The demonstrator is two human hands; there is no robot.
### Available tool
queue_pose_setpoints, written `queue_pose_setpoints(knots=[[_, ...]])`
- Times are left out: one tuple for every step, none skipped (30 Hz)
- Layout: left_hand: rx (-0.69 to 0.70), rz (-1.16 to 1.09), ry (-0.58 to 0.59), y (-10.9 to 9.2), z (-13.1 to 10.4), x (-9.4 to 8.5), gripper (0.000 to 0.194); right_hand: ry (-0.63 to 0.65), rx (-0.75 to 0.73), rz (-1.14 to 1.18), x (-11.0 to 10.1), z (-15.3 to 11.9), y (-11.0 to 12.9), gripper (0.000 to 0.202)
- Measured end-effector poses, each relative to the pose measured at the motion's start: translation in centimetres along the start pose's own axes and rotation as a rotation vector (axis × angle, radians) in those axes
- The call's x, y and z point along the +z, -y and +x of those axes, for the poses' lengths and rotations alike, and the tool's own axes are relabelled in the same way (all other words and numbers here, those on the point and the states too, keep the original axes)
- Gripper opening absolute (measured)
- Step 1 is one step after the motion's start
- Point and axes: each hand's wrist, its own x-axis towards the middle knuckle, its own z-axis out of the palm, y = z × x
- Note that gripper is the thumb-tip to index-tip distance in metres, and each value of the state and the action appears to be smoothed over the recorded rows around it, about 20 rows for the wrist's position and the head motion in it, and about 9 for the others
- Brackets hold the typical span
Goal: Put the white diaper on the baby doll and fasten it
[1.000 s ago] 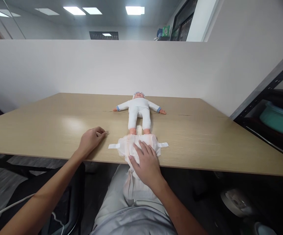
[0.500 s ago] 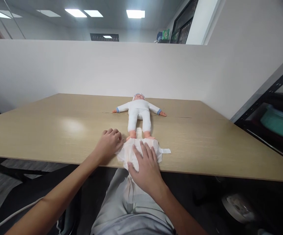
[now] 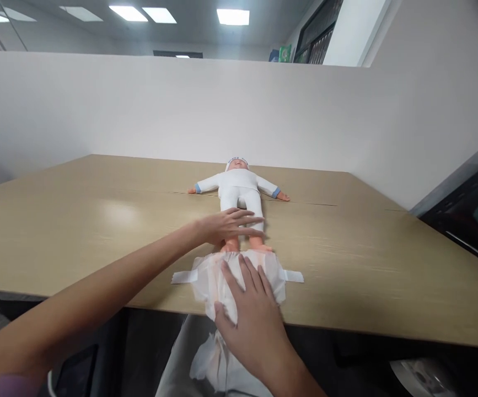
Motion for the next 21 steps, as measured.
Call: queue_pose_setpoints(knots=[[0.014,-0.023,-0.032,0.2,0.3,0.2,0.103,0.006,0.0,0.002,0.0,0.0,0.0,0.078],[0.021,-0.048,-0.067,0.3,0.5,0.4,0.086,0.012,-0.001,0.002,0.1,0.1,0.0,0.079],[0.024,-0.074,-0.099,0.4,0.6,0.7,0.067,0.018,-0.002,0.001,0.2,0.1,-0.1,0.08],[0.023,-0.1,-0.126,0.4,0.7,0.9,0.05,0.025,-0.002,0.002,0.2,0.1,-0.2,0.082],[0.019,-0.128,-0.15,0.4,0.8,1.0,0.038,0.034,-0.001,0.004,0.3,0.2,-0.3,0.083],[0.012,-0.161,-0.171,0.5,0.9,1.1,0.032,0.047,-0.001,0.008,0.3,0.3,-0.5,0.084],[0.001,-0.201,-0.19,0.6,1.0,1.0,0.031,0.063,0.001,0.015,0.3,0.5,-0.7,0.084],[-0.012,-0.252,-0.212,0.7,1.0,0.6,0.031,0.085,0.005,0.024,0.3,0.7,-1.0,0.083],[-0.027,-0.314,-0.239,1.0,1.1,0.1,0.032,0.113,0.01,0.035,0.3,1.1,-1.3,0.082],[-0.039,-0.385,-0.266,1.3,1.1,-0.6,0.034,0.146,0.017,0.045,0.2,1.7,-1.6,0.081],[-0.045,-0.46,-0.289,1.7,1.2,-1.5,0.036,0.18,0.026,0.054,0.0,2.3,-1.9,0.08],[-0.053,-0.53,-0.311,2.2,1.3,-2.6,0.036,0.214,0.035,0.061,-0.1,3.0,-2.2,0.079],[-0.065,-0.589,-0.328,2.8,1.4,-3.7,0.036,0.243,0.04,0.066,-0.3,3.9,-2.5,0.079],[-0.085,-0.636,-0.344,3.4,1.4,-4.8,0.036,0.265,0.041,0.068,-0.4,4.8,-2.7,0.079],[-0.113,-0.675,-0.358,4.1,1.5,-5.8,0.037,0.278,0.04,0.069,-0.5,5.8,-2.8,0.078],[-0.144,-0.709,-0.375,4.8,1.6,-6.7,0.037,0.283,0.039,0.067,-0.6,6.8,-2.9,0.078],[-0.173,-0.741,-0.392,5.4,1.7,-7.5,0.037,0.284,0.038,0.064,-0.5,7.8,-3.1,0.078],[-0.194,-0.773,-0.402,5.9,1.7,-8.1,0.038,0.282,0.038,0.059,-0.3,8.8,-3.2,0.079],[-0.208,-0.803,-0.409,6.3,1.7,-8.6,0.038,0.279,0.038,0.051,-0.1,9.8,-3.4,0.081],[-0.219,-0.827,-0.418,6.6,1.7,-9.0,0.037,0.275,0.037,0.042,0.2,10.9,-3.6,0.082],[-0.231,-0.842,-0.429,6.8,1.6,-9.2,0.037,0.267,0.034,0.031,0.6,12.0,-3.8,0.083]])
